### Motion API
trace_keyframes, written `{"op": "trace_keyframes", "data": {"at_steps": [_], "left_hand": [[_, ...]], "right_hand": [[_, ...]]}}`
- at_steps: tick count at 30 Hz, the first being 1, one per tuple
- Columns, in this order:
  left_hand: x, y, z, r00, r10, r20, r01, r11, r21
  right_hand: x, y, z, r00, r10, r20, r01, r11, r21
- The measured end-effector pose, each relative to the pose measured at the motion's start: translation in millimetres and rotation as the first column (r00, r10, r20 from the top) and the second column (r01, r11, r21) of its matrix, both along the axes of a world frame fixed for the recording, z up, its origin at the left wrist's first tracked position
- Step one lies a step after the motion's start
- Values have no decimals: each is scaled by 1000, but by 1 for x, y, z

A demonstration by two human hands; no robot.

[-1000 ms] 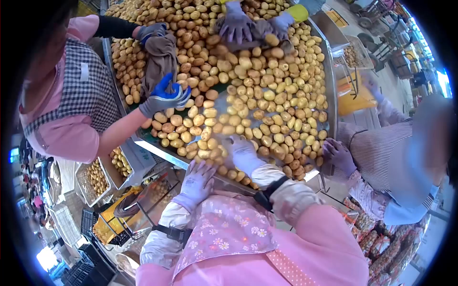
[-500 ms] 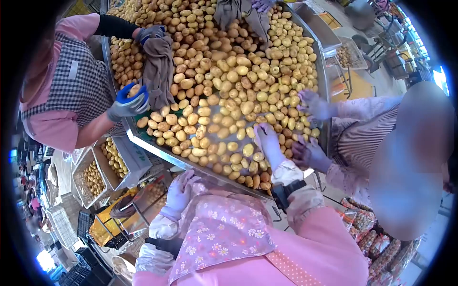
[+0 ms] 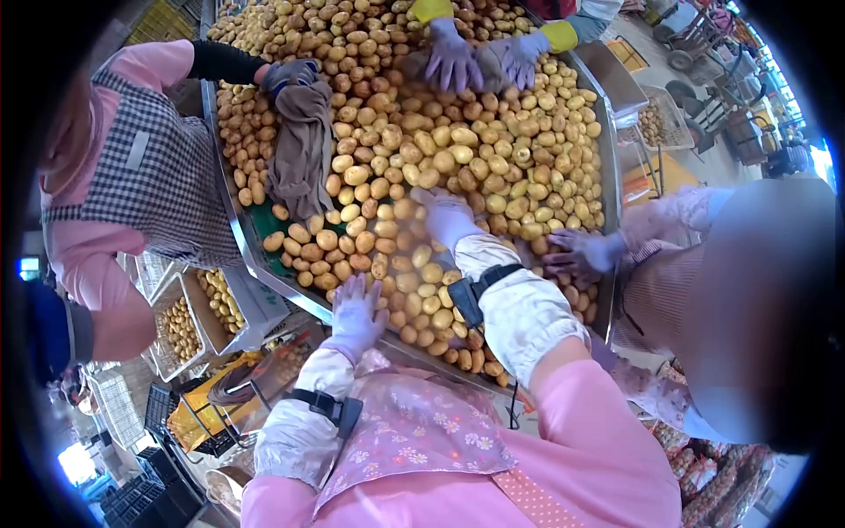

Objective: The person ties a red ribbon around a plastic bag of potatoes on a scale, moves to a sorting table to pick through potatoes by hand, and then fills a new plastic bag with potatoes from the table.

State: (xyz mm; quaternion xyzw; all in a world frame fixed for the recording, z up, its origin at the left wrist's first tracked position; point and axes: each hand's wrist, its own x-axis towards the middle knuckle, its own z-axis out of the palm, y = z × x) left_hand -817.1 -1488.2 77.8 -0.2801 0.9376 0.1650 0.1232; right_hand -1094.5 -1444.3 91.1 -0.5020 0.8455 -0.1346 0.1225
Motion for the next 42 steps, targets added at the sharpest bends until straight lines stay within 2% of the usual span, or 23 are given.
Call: {"op": "trace_keyframes", "data": {"at_steps": [7, 10, 12, 13, 15, 18, 19, 20, 21, 23, 24, 25, 27, 28, 31, 32, 34, 35, 36, 38, 39, 40, 42], "left_hand": [[-2, -9, 7, 997, -45, 59, 40, 995, 88], [8, -15, 0, 996, -83, 10, 82, 991, 103], [11, -23, -7, 991, -122, 49, 115, 985, 127], [9, -22, -4, 993, -109, 50, 99, 980, 171], [15, -14, -2, 983, 19, -184, 29, 968, 251], [14, 0, 5, 968, 33, -247, 37, 961, 273], [5, 12, 19, 898, 436, -51, -260, 621, 739], [-5, 24, 33, 710, 629, 318, -420, 16, 907], [-14, 35, 48, 716, 627, 306, -417, 32, 909], [-30, 52, 73, 737, 544, 402, -156, -442, 883], [-31, 52, 72, 859, 497, 120, -80, -102, 992], [-32, 55, 75, 862, 493, 117, -77, -100, 992], [-34, 58, 81, 803, 498, 327, -168, -337, 926], [-29, 49, 64, 732, 560, 389, -157, -417, 895], [-10, 15, 46, 835, 456, 309, -201, -271, 941], [-6, 15, 49, 796, 526, 301, -167, -287, 943], [2, 9, 60, 725, 608, 324, -181, -286, 941], [4, 4, 62, 664, 666, 340, -197, -282, 939], [10, -3, 61, 633, 695, 341, -190, -288, 939], [17, -18, 56, 592, 742, 314, -213, -232, 949], [28, -21, 55, 564, 770, 298, -255, -180, 950], [31, -26, 57, 503, 787, 358, -251, -263, 932], [32, -29, 52, 465, 806, 366, -237, -285, 929]], "right_hand": [[8, -48, -25, 992, -53, 114, 16, 953, 302], [16, -44, -41, 979, -167, 118, 136, 962, 236], [17, -25, -66, 958, -180, 222, 211, 969, -125], [20, -11, -47, 894, -274, 355, 301, 953, -22], [38, 23, -45, 854, -261, 450, 433, 835, -338], [80, 88, 16, 759, -185, 625, 497, 784, -372], [96, 109, 30, 724, -147, 674, 463, 828, -317], [113, 126, 42, 720, -112, 684, 415, 860, -296], [127, 139, 51, 716, -74, 694, 361, 891, -277], [151, 156, 66, 734, -34, 679, 291, 918, -269], [159, 160, 69, 748, 3, 664, 211, 947, -242], [163, 161, 65, 750, 1, 662, 215, 945, -245], [161, 159, 77, 757, -21, 653, 287, 908, -304], [156, 165, 83, 623, 6, 782, 294, 925, -240], [154, 159, 70, 559, -56, 827, 488, 829, -274], [154, 152, 37, 683, -118, 721, 480, 816, -322], [148, 156, -26, 960, 10, 279, 130, 870, -477], [142, 159, -58, 981, 160, 106, -98, 894, -437], [135, 156, -49, 978, 173, 112, -108, 893, -438], [108, 140, -35, 911, 66, 407, -41, 997, -70], [86, 123, -50, 864, 44, 502, 37, 988, -150], [65, 111, -30, 974, -6, 227, 84, 938, -335], [18, 72, 2, 970, -216, 110, 242, 833, -497]]}}
